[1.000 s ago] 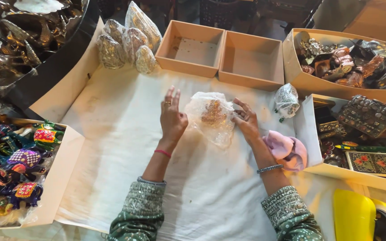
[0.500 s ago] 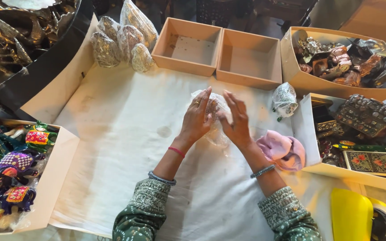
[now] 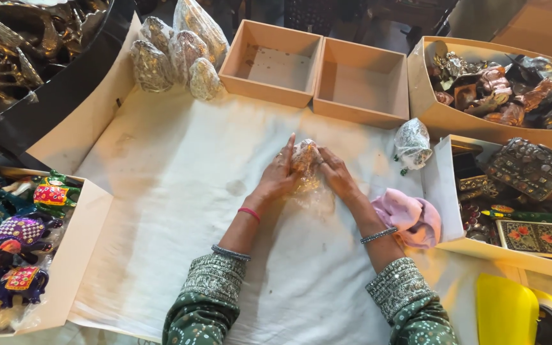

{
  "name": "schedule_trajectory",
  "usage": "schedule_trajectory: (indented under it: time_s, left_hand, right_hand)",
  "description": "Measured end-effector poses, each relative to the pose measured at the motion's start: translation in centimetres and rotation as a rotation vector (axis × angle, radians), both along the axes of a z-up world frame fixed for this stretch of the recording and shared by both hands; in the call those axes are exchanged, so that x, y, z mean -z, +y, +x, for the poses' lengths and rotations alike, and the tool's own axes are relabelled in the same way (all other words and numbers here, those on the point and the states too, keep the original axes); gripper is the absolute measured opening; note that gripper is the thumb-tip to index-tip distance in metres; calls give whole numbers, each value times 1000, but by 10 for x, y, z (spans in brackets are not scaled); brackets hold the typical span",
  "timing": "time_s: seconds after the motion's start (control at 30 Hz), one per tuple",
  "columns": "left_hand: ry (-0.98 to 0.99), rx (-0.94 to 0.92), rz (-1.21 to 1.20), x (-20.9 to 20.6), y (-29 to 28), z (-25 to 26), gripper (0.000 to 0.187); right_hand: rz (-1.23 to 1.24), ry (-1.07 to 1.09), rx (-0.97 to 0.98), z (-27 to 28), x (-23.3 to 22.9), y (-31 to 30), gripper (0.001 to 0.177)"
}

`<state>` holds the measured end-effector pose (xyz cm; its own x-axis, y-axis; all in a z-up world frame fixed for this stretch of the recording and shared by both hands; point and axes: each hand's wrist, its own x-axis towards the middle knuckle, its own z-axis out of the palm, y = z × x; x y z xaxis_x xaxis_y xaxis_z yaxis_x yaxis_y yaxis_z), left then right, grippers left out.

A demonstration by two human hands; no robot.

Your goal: The person wraps a small figurine in bubble wrap and secures it with tape. They then place the wrapped item into a box and pick up another figurine to clean with a cloth.

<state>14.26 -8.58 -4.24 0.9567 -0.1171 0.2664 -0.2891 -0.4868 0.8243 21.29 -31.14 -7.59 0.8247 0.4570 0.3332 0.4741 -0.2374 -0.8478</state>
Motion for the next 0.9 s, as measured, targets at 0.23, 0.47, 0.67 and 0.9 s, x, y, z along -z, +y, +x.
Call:
schedule_trajectory:
  time_s: [0.23, 0.47, 0.67, 0.9]
  left_hand:
    - [-17, 15, 236, -32, 2, -19, 126]
    - [-19, -24, 292, -19, 5, -18, 116]
    - [-149, -37, -52, -17, 14, -39, 94]
    - [14, -61, -337, -48, 34, -118, 80]
  right_hand:
    - [-313, -167, -4, -39, -75, 16, 96]
    - [-316, -150, 70, -31, -48, 17, 98]
    - [47, -18, 4, -56, -81, 30, 90]
    - [66, 116, -77, -107, -87, 55, 67]
